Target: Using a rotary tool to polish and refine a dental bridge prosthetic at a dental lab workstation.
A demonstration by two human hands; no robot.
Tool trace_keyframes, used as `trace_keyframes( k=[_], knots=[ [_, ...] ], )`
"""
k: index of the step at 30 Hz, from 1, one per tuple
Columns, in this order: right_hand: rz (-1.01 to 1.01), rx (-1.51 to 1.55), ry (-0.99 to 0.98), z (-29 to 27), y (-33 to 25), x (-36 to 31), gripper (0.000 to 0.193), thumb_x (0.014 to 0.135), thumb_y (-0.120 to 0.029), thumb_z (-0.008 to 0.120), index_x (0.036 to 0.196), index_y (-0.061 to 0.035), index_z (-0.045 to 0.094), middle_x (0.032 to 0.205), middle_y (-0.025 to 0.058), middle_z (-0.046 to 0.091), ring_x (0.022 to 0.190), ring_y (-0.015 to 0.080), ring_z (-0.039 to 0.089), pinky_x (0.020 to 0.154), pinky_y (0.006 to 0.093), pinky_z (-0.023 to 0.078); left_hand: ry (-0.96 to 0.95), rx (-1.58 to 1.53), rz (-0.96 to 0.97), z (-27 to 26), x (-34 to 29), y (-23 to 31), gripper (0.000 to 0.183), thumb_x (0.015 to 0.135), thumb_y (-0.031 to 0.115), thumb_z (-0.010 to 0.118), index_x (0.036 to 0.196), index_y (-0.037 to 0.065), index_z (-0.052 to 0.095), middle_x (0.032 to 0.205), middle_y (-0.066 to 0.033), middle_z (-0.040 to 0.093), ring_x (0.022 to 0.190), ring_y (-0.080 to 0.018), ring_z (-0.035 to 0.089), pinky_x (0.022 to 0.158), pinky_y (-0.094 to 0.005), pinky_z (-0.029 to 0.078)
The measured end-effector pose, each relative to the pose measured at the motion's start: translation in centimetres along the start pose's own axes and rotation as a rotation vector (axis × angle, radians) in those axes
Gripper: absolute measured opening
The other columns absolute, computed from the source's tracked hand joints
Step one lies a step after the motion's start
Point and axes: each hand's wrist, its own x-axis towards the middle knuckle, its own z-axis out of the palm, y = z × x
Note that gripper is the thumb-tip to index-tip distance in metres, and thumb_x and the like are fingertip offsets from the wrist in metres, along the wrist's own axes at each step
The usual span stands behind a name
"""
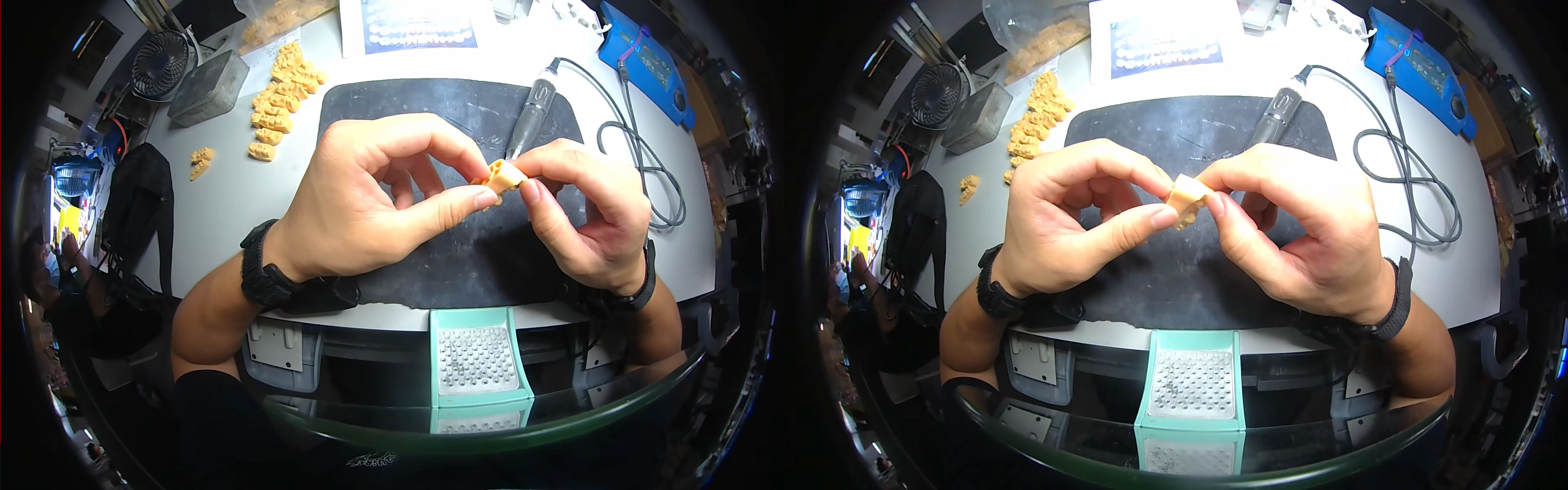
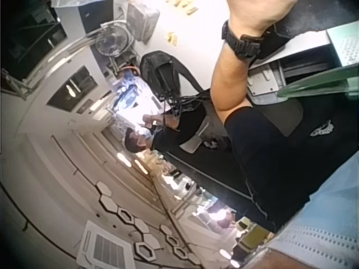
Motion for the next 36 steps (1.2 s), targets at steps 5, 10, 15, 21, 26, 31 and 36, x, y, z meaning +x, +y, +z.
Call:
trace_keyframes(
  k=[5, 10, 15, 21, 26, 31, 36],
  knots=[
    [0.008, -0.006, 0.006, 0.04, -0.09, -0.05, 0.011, 0.087, 0.003, 0.067, 0.098, 0.0024, 0.070, 0.076, 0.0060, 0.068, 0.057, 0.0097, 0.061, 0.051, 0.0213, 0.047, 0.000, -0.006, -0.007, 0.07, 0.03, 0.02, 0.014, 0.085, 0.011, 0.081, 0.094, 0.004, 0.073, 0.089, -0.0005, 0.074, 0.061, -0.0002, 0.060, 0.046, -0.0145, 0.038],
    [0.008, -0.005, -0.004, 0.02, -0.11, -0.03, 0.012, 0.087, 0.004, 0.067, 0.097, 0.0025, 0.070, 0.075, 0.0056, 0.068, 0.056, 0.0095, 0.061, 0.051, 0.0214, 0.047, -0.001, -0.010, -0.019, 0.07, -0.04, 0.11, 0.015, 0.085, 0.012, 0.081, 0.095, 0.004, 0.073, 0.089, -0.0006, 0.074, 0.061, -0.0001, 0.060, 0.047, -0.0144, 0.038],
    [0.046, -0.023, -0.093, -0.60, -0.37, -0.19, 0.016, 0.086, 0.008, 0.063, 0.101, 0.0074, 0.067, 0.091, 0.0153, 0.072, 0.071, 0.0182, 0.066, 0.065, 0.0260, 0.051, -0.007, -0.017, -0.024, 0.11, -0.04, 0.13, 0.015, 0.085, 0.011, 0.080, 0.096, 0.004, 0.073, 0.089, -0.0006, 0.074, 0.062, -0.0001, 0.061, 0.048, -0.0143, 0.040],
    [0.053, -0.032, -0.114, -0.76, -0.38, -0.06, 0.016, 0.085, 0.008, 0.062, 0.100, 0.0073, 0.068, 0.091, 0.0157, 0.072, 0.072, 0.0185, 0.067, 0.066, 0.0264, 0.052, -0.006, -0.016, -0.040, 0.09, -0.02, 0.21, 0.014, 0.086, 0.011, 0.080, 0.095, 0.004, 0.073, 0.088, -0.0006, 0.074, 0.061, -0.0001, 0.061, 0.048, -0.0144, 0.040],
    [0.017, -0.012, -0.028, -0.19, -0.20, 0.01, 0.014, 0.085, 0.005, 0.066, 0.098, 0.0028, 0.070, 0.079, 0.0075, 0.069, 0.058, 0.0109, 0.061, 0.053, 0.0221, 0.047, -0.012, -0.005, -0.034, 0.00, -0.06, 0.26, 0.014, 0.086, 0.011, 0.080, 0.095, 0.004, 0.073, 0.086, -0.0004, 0.074, 0.061, -0.0002, 0.061, 0.048, -0.0143, 0.040],
    [0.010, -0.009, -0.009, -0.02, -0.10, -0.03, 0.013, 0.085, 0.005, 0.066, 0.098, 0.0019, 0.070, 0.077, 0.0059, 0.069, 0.056, 0.0093, 0.060, 0.051, 0.0214, 0.046, -0.004, -0.010, -0.019, 0.11, 0.03, 0.14, 0.014, 0.086, 0.012, 0.081, 0.095, 0.004, 0.073, 0.087, -0.0010, 0.074, 0.061, -0.0004, 0.061, 0.048, -0.0143, 0.041],
    [0.004, -0.008, -0.007, 0.01, -0.09, 0.04, 0.013, 0.086, 0.005, 0.067, 0.098, 0.0018, 0.070, 0.077, 0.0059, 0.069, 0.056, 0.0093, 0.060, 0.051, 0.0214, 0.046, -0.004, -0.006, -0.021, 0.08, 0.02, 0.18, 0.014, 0.086, 0.011, 0.081, 0.095, 0.004, 0.073, 0.087, -0.0012, 0.074, 0.061, -0.0006, 0.062, 0.048, -0.0142, 0.041]
  ],
)
